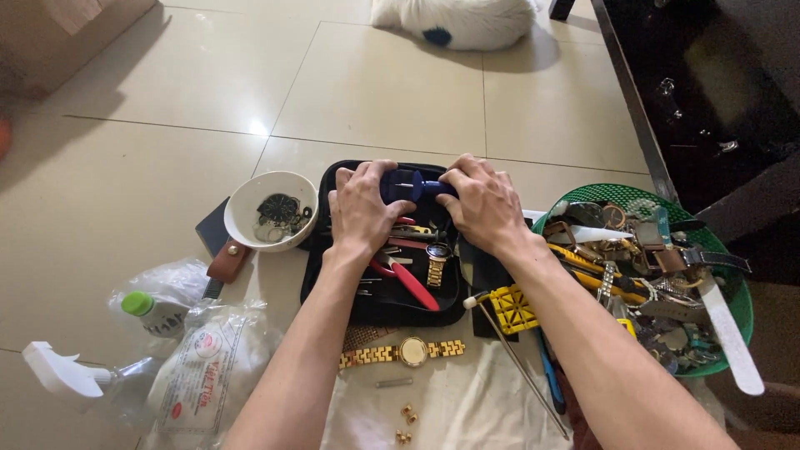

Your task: Reassembling a metal watch band by connecting links with pins using a specialized holder and a pin pusher tool.

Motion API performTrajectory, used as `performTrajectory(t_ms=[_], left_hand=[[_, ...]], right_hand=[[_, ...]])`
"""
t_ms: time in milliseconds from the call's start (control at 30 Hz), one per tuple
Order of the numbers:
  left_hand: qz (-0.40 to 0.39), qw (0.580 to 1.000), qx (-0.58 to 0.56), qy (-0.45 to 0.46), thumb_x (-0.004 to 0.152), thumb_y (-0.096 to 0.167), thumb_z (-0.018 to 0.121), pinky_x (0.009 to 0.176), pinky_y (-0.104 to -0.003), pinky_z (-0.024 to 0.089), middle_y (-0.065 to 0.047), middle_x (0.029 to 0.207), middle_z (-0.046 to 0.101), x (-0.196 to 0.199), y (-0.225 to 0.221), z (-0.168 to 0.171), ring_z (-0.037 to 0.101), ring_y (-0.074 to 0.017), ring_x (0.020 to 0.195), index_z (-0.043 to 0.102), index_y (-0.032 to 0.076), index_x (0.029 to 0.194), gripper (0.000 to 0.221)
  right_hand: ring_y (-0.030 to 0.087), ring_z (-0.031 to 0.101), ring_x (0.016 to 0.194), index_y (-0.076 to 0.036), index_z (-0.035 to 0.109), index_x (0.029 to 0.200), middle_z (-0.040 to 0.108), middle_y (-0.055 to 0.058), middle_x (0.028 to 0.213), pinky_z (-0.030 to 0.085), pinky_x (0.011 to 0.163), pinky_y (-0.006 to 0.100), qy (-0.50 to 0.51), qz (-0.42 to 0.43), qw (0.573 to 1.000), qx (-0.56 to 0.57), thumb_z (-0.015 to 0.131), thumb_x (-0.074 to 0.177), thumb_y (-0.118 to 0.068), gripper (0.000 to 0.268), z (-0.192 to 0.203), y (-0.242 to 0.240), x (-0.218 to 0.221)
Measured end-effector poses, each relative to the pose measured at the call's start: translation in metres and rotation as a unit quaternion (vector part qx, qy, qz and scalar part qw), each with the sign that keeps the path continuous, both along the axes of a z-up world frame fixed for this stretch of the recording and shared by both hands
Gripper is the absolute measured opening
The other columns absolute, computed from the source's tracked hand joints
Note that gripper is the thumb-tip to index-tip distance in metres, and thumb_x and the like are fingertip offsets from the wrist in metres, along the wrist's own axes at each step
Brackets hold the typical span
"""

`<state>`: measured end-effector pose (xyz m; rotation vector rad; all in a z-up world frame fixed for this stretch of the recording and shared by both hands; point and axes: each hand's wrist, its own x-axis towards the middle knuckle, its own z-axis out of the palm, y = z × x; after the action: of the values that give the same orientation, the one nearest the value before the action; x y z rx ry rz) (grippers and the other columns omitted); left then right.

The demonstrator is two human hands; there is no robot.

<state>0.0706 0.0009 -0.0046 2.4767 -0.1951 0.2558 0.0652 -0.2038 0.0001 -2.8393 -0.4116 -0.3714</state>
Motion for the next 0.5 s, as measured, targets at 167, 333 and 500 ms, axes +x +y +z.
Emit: performTrajectory(t_ms=[167,333,500], left_hand=[[0.0,1.0,-0.018,0.004,0.07,0.037,0.09,0.09,-0.046,0.05,0.004,0.121,0.064,0.003,0.001,0.0,0.051,-0.0254,0.116,0.063,0.026,0.129,0.066],[0.009,1.0,-0.025,-0.004,0.069,0.039,0.09,0.088,-0.044,0.051,0.005,0.119,0.065,0.004,0.003,-0.003,0.052,-0.024,0.114,0.064,0.027,0.127,0.065],[0.006,1.0,-0.031,0.001,0.07,0.042,0.09,0.091,-0.044,0.05,0.004,0.117,0.065,0.004,0.004,-0.004,0.052,-0.0238,0.115,0.064,0.026,0.127,0.065]], right_hand=[[0.025,0.06,0.118,-0.015,0.068,0.111,0.059,0.001,0.112,0.047,0.1,0.049,-0.028,0.021,0.999,-0.007,0.075,0.088,-0.025,0.025,-0.003,-0.003,0.003],[0.024,0.064,0.113,-0.016,0.064,0.104,0.062,0.003,0.107,0.046,0.101,0.049,-0.047,-0.001,0.998,-0.031,0.077,0.086,-0.017,0.022,0.0,0.009,0.003],[0.029,0.062,0.118,-0.017,0.065,0.124,0.059,0.008,0.119,0.046,0.101,0.051,0.044,0.014,0.999,0.022,0.065,0.096,-0.029,0.03,0.022,0.011,-0.009]])
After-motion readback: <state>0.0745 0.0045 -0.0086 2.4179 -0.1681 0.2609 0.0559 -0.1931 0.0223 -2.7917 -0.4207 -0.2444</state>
